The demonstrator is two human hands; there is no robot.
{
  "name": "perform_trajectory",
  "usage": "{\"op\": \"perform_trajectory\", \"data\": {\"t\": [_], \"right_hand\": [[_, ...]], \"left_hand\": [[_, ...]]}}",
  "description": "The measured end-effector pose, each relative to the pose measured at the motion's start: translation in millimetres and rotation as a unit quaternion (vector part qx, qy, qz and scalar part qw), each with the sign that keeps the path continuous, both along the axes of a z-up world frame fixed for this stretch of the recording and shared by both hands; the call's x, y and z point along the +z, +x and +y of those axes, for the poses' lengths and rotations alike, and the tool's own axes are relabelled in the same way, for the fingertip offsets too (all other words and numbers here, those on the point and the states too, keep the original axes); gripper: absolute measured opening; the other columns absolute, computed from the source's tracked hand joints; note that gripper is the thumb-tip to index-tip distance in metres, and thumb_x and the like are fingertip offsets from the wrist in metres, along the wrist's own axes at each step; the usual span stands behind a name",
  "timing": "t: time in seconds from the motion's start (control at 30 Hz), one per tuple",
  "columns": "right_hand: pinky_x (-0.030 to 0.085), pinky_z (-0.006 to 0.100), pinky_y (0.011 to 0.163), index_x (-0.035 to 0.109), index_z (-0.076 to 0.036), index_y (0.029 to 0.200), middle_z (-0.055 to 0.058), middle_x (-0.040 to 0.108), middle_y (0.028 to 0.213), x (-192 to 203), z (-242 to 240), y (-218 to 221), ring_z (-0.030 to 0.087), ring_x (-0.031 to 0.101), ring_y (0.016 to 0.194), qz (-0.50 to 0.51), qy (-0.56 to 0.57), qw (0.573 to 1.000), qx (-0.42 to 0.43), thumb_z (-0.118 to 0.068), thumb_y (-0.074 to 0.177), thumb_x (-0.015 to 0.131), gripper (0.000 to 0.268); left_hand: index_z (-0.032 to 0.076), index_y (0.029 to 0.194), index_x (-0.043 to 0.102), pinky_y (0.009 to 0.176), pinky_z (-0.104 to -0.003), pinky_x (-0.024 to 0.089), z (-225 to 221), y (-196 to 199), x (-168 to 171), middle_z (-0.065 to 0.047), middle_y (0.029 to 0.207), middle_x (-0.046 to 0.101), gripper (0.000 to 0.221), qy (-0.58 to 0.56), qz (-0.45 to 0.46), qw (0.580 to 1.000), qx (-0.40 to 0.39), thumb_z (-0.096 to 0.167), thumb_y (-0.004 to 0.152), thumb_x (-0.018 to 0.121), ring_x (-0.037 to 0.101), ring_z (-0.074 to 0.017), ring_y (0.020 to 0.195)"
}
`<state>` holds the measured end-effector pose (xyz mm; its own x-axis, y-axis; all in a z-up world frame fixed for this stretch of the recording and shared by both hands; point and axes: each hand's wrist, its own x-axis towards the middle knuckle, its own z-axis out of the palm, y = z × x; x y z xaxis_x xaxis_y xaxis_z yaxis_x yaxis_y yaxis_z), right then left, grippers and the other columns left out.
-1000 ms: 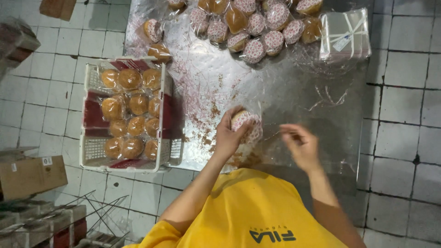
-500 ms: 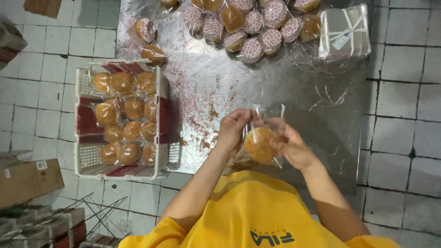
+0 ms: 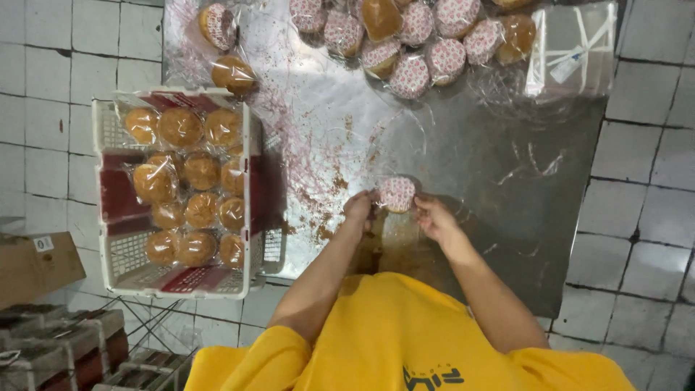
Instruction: The person is individually bagging pieces of bread and then neatly arranging them into a plastic crate in a bakery setting.
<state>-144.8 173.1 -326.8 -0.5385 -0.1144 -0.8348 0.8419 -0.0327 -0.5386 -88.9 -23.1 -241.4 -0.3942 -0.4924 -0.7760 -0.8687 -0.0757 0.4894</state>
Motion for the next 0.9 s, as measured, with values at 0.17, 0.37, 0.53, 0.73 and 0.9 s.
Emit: {"op": "perform_trajectory", "data": {"t": [0.17, 0.37, 0.53, 0.73, 0.9], "right_hand": [[0.058, 0.03, 0.07, 0.057, 0.006, 0.13, 0.012, 0.065, 0.101, 68.1, -33.3, 2.9, 0.02, 0.072, 0.079, -0.016, -0.074, 0.992, 0.103, -0.001, 0.083, 0.084, 0.055], [0.045, 0.056, 0.088, 0.074, -0.008, 0.115, 0.015, 0.06, 0.114, 184.1, -167.9, -180.7, 0.037, 0.056, 0.109, 0.702, 0.332, 0.491, 0.395, -0.03, 0.074, 0.091, 0.049], [0.049, 0.058, 0.09, 0.05, -0.017, 0.15, 0.022, 0.044, 0.151, 112.9, -233.8, -282.0, 0.046, 0.044, 0.132, 0.535, 0.473, 0.295, 0.635, -0.031, 0.07, 0.08, 0.086], [0.054, 0.055, 0.069, 0.039, -0.009, 0.144, 0.025, 0.055, 0.128, 163.5, -213.3, -217.9, 0.045, 0.051, 0.113, 0.561, 0.44, 0.473, 0.518, -0.042, 0.09, 0.081, 0.075], [0.043, 0.026, 0.075, 0.064, -0.006, 0.126, 0.0, 0.056, 0.102, 143.2, -143.6, -126.5, 0.011, 0.048, 0.088, 0.478, 0.232, 0.817, 0.226, -0.017, 0.083, 0.086, 0.05]], "left_hand": [[0.022, 0.118, 0.056, 0.074, -0.068, 0.056, -20.1, 6.1, 31.8, -0.015, 0.118, 0.064, 0.031, 0.416, 0.178, 0.818, 0.355, 0.029, 0.094, 0.075, 0.07, -0.0379, 0.099], [0.013, 0.127, 0.052, 0.114, -0.055, 0.04, -134.0, 48.2, 129.0, -0.015, 0.137, 0.052, 0.061, 0.046, 0.424, 0.887, 0.177, 0.031, 0.08, 0.085, 0.049, -0.0347, 0.133], [0.014, 0.134, 0.049, 0.116, -0.054, 0.033, -246.6, 99.0, 185.4, -0.016, 0.146, 0.039, 0.062, -0.359, 0.326, 0.868, -0.112, 0.018, 0.08, 0.079, 0.037, -0.0354, 0.14], [0.017, 0.151, 0.042, 0.115, -0.072, 0.025, -326.2, 125.7, 150.0, -0.017, 0.164, 0.021, 0.081, -0.392, 0.045, 0.861, -0.322, 0.009, 0.078, 0.076, 0.015, -0.0421, 0.15], [0.034, 0.164, 0.021, 0.124, -0.058, 0.018, -335.5, 113.0, 143.4, -0.011, 0.168, -0.008, 0.113, -0.385, -0.026, 0.837, -0.389, -0.033, 0.077, 0.05, -0.006, -0.0388, 0.152]]}}
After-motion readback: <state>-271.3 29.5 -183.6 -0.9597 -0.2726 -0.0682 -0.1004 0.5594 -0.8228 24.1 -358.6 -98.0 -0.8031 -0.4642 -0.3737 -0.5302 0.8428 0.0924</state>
